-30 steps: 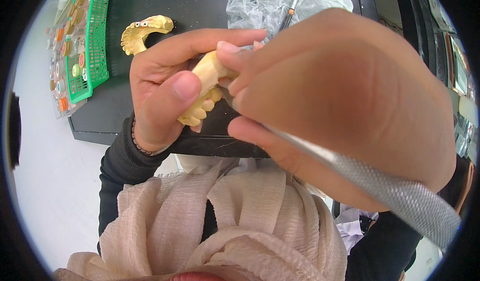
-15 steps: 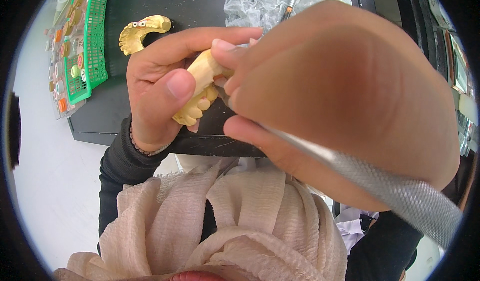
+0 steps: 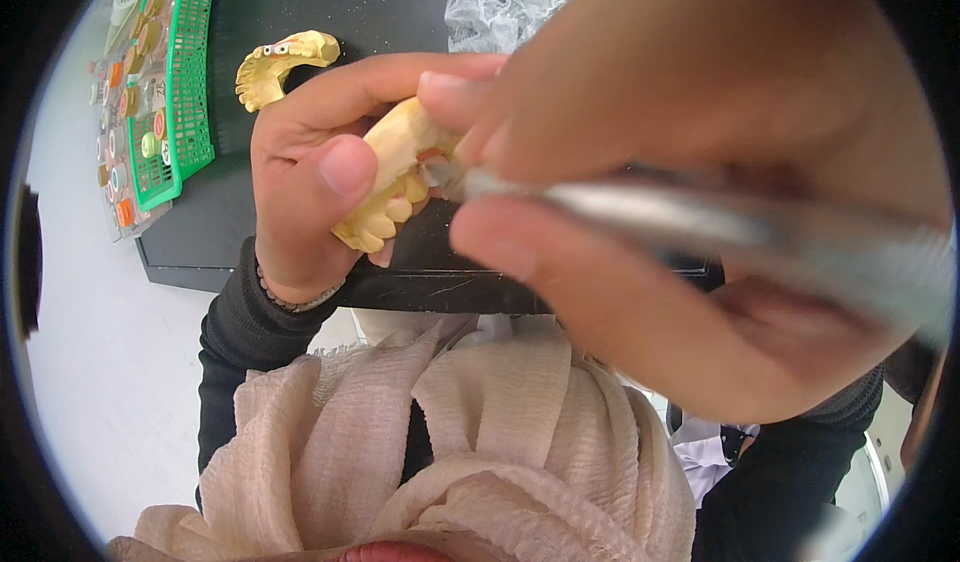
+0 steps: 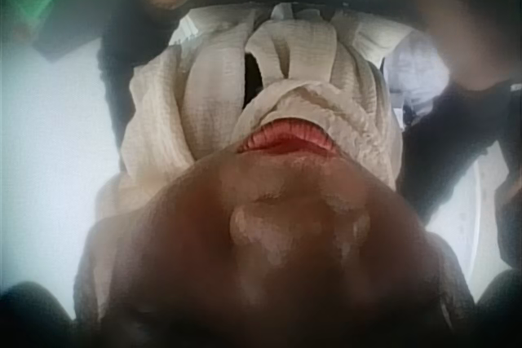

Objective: The person uses a metal sculpting tool to carve and shape a yellow dental model held in their left hand. They work on the gum and tooth areas of the model, occasionally rotating it to access different angles. A second dental model is visible on the table, and the person briefly writes on the model with a marker before resuming sculpting.

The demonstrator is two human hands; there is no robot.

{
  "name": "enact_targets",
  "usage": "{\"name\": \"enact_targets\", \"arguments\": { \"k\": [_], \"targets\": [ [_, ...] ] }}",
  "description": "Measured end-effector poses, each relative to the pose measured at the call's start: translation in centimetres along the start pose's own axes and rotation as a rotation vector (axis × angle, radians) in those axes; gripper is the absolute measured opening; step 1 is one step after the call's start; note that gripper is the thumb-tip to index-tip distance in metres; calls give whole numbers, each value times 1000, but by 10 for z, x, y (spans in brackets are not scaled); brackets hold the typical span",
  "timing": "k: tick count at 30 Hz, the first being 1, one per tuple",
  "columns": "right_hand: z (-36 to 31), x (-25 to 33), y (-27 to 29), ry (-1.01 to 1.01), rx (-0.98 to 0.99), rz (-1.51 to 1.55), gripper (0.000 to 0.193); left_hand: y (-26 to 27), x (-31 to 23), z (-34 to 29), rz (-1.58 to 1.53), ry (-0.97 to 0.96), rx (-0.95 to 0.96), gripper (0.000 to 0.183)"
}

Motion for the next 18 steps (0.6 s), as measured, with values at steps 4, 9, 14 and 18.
{"name": "enact_targets", "arguments": {
  "k": [4, 9, 14, 18],
  "targets": [
    [-15, -25, 38, -89, -297, 59, 10, -1, -7, 3, 90, 76, 44, 70],
    [11, -28, 33, 60, -257, -492, 9, -2, -10, 3, 37, 109, 45, 71],
    [5, -57, 1, -47, -141, -760, 18, -1, -14, 3, 41, 104, 66, 71],
    [3, -60, -4, -148, -63, -866, 26, -2, -19, 6, 41, 74, 98, 69]
  ]
}}
Point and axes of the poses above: each hand's wrist, its own z-axis towards the middle knuckle, its own y-axis out of the back of the hand, x = y × z, the point moved 7 cm from there along z, towards the middle knuckle, and after that the axes turned 7 degrees about -y, right-handed, at the moved point
